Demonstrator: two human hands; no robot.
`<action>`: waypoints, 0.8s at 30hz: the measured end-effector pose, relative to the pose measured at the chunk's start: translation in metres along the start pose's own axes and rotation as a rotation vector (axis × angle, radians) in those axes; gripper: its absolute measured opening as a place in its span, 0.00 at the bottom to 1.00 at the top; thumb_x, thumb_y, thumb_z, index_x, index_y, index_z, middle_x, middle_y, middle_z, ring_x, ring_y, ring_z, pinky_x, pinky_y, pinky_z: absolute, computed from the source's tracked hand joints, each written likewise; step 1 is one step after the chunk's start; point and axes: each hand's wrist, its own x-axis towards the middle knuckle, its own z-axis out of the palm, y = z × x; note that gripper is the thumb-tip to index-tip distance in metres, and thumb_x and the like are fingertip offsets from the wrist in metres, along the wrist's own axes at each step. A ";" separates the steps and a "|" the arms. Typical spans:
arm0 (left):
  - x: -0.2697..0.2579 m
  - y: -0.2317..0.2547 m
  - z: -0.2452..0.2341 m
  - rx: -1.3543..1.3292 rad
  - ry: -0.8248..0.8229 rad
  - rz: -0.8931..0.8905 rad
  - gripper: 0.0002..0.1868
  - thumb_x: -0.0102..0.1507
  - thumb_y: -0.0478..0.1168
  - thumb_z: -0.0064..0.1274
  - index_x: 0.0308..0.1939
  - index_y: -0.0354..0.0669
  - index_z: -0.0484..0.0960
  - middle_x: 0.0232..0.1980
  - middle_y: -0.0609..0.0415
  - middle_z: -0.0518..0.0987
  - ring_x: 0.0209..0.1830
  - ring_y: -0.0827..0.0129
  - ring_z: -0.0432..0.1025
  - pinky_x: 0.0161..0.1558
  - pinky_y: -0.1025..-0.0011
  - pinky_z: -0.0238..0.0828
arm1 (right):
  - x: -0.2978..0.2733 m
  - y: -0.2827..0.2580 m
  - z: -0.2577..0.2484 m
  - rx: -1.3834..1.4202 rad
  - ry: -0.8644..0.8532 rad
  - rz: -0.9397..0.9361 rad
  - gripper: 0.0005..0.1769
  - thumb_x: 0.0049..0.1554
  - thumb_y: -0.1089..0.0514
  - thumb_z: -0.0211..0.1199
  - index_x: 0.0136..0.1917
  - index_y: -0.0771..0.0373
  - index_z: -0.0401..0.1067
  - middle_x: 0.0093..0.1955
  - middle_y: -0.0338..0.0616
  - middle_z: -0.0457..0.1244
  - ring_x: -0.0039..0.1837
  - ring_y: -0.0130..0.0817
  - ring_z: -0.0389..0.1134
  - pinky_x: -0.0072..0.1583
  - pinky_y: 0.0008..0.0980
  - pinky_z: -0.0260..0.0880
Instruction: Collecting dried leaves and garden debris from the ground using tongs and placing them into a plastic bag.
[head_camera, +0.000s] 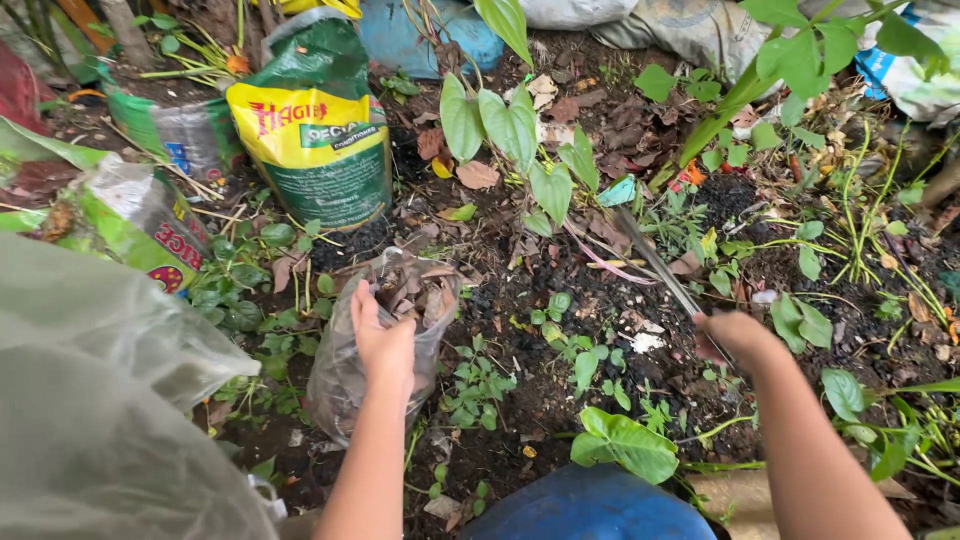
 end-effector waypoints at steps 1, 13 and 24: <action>0.003 -0.001 0.001 0.009 -0.002 0.009 0.51 0.50 0.19 0.52 0.77 0.46 0.58 0.81 0.63 0.53 0.77 0.71 0.56 0.66 0.78 0.58 | 0.009 0.013 0.001 -0.174 0.147 0.022 0.24 0.62 0.43 0.60 0.52 0.69 0.75 0.42 0.53 0.72 0.36 0.38 0.72 0.37 0.38 0.68; 0.013 -0.005 0.003 -0.087 -0.001 0.055 0.49 0.49 0.17 0.51 0.76 0.42 0.61 0.79 0.64 0.56 0.71 0.73 0.63 0.60 0.79 0.67 | 0.008 0.054 0.066 -0.786 0.598 0.054 0.27 0.55 0.47 0.65 0.64 0.62 0.73 0.62 0.55 0.69 0.62 0.54 0.72 0.61 0.47 0.73; 0.018 -0.014 0.001 -0.060 -0.033 0.100 0.50 0.50 0.17 0.52 0.77 0.41 0.60 0.79 0.62 0.57 0.71 0.76 0.63 0.60 0.80 0.66 | 0.006 0.052 0.056 -0.857 0.617 0.062 0.23 0.56 0.48 0.64 0.60 0.62 0.78 0.58 0.54 0.71 0.58 0.51 0.75 0.58 0.46 0.76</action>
